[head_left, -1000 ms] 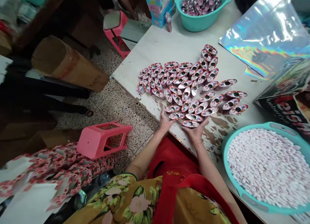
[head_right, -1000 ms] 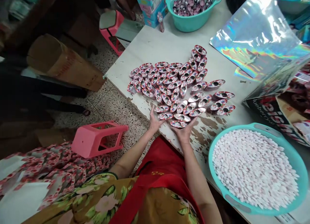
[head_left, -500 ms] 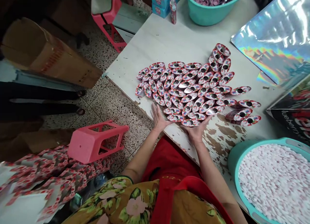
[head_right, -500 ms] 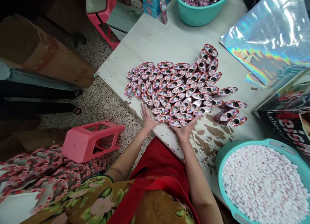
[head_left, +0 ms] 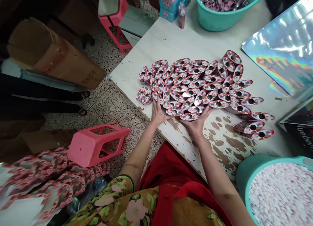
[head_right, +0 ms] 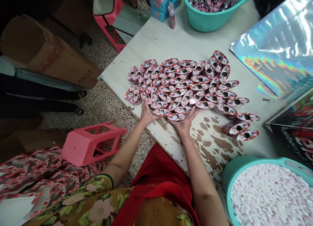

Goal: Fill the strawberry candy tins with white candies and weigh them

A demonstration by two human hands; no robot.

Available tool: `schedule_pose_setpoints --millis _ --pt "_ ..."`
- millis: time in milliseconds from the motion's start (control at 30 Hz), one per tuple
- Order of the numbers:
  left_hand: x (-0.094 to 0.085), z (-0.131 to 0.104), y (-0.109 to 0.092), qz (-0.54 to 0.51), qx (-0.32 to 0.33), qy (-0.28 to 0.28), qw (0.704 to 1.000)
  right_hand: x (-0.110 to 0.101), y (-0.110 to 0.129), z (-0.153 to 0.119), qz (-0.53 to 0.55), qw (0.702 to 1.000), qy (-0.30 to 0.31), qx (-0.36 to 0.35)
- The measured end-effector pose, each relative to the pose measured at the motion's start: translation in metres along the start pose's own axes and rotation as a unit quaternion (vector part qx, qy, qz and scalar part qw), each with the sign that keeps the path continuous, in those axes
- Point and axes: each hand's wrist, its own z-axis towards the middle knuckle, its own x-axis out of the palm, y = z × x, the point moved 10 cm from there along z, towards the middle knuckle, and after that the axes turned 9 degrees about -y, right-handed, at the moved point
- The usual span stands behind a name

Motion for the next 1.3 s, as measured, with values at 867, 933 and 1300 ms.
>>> schedule_pose_setpoints --millis 867,933,1300 --pt "-0.037 0.08 -0.009 0.001 -0.019 -0.09 0.996 0.103 0.034 0.072 -0.023 0.998 -0.023 0.06" --pt "-0.069 0.051 -0.004 0.037 -0.029 -0.141 0.989 0.106 0.034 0.073 -0.033 0.997 -0.016 0.061" --pt "-0.058 0.087 0.052 0.043 -0.128 -0.2 0.97 0.136 0.057 0.073 -0.085 0.994 -0.002 0.071"
